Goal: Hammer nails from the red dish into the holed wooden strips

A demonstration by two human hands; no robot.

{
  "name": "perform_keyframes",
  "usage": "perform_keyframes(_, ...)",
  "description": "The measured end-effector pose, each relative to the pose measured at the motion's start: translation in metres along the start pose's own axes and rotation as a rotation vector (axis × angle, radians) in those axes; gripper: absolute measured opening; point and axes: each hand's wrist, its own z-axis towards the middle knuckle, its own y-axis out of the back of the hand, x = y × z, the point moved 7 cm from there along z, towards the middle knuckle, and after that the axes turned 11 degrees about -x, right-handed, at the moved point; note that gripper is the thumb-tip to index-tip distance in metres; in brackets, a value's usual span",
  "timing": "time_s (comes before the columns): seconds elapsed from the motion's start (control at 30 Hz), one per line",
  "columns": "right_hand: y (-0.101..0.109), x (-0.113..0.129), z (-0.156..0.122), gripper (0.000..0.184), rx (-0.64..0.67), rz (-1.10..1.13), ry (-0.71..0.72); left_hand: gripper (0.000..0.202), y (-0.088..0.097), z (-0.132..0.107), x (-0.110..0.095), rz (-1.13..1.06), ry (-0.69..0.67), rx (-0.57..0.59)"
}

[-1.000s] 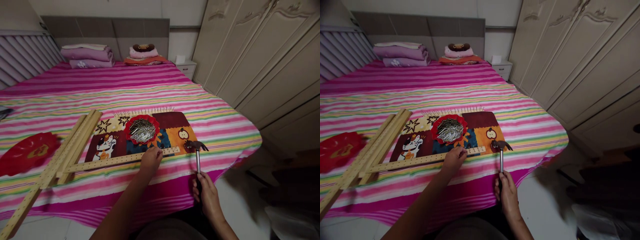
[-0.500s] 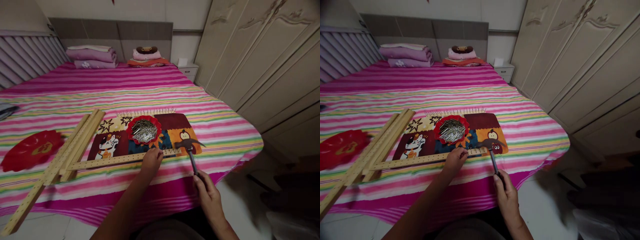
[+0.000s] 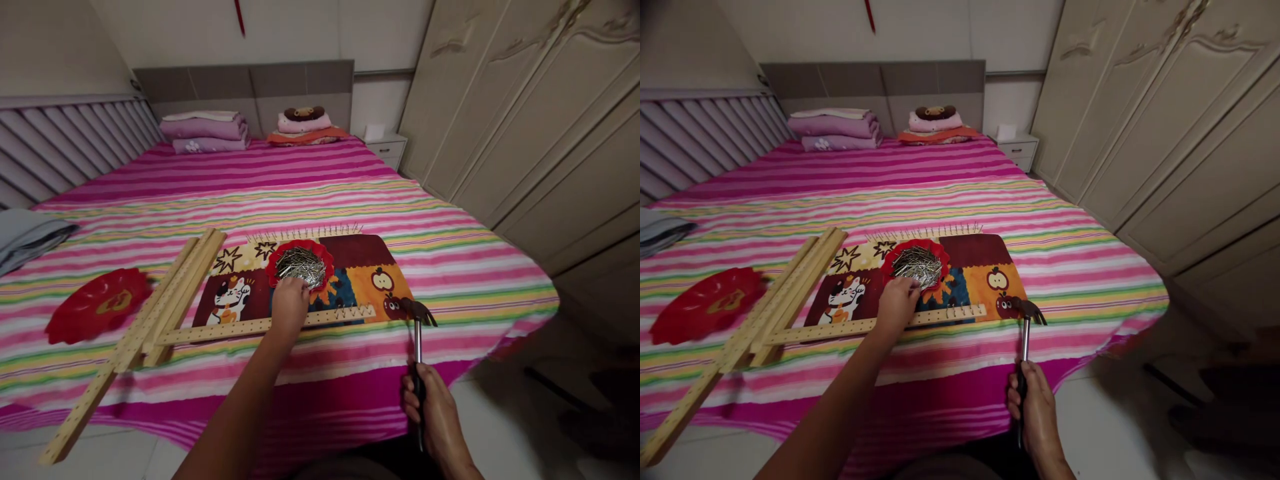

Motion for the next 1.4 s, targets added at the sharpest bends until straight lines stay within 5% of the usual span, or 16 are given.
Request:
perform_keyframes(0.23, -0.001, -0.002, 0.002, 0.033, 0.017, -0.006, -0.010, 0.019, -0.022, 0.025, 0.001, 0.193, 0.005, 0.173)
perform_keyframes(0.43, -0.001, -0.005, 0.004, 0.034, 0.041, 0.006, -0.025, 0.018, -0.023, 0.028, 0.007, 0.089, 0.037, 0.142)
perform_keyframes(0.8, -0.001, -0.007, 0.007, 0.034, 0.040, -0.007, -0.028, 0.008, -0.009, 0.032, 0.031, -0.665, 0.469, 0.043)
perform_keyframes(0.97, -0.001, -0.007, 0.008, 0.037, 0.045, -0.014, -0.037, 0.033, 0.000, 0.024, 0.037, -0.971, 0.599, 0.015)
perform_keyframes(1.13, -0.003, -0.004, 0.006, 0.035, 0.046, -0.012, -0.038, 0.025, 0.005, 0.001, 0.036, -0.962, 0.617, 0.120)
perform_keyframes(1.4, -0.005, -0.001, 0.004, 0.037, 0.046, -0.013, -0.036, 0.025, -0.012, -0.038, 0.022, -0.941, 0.604, 0.276)
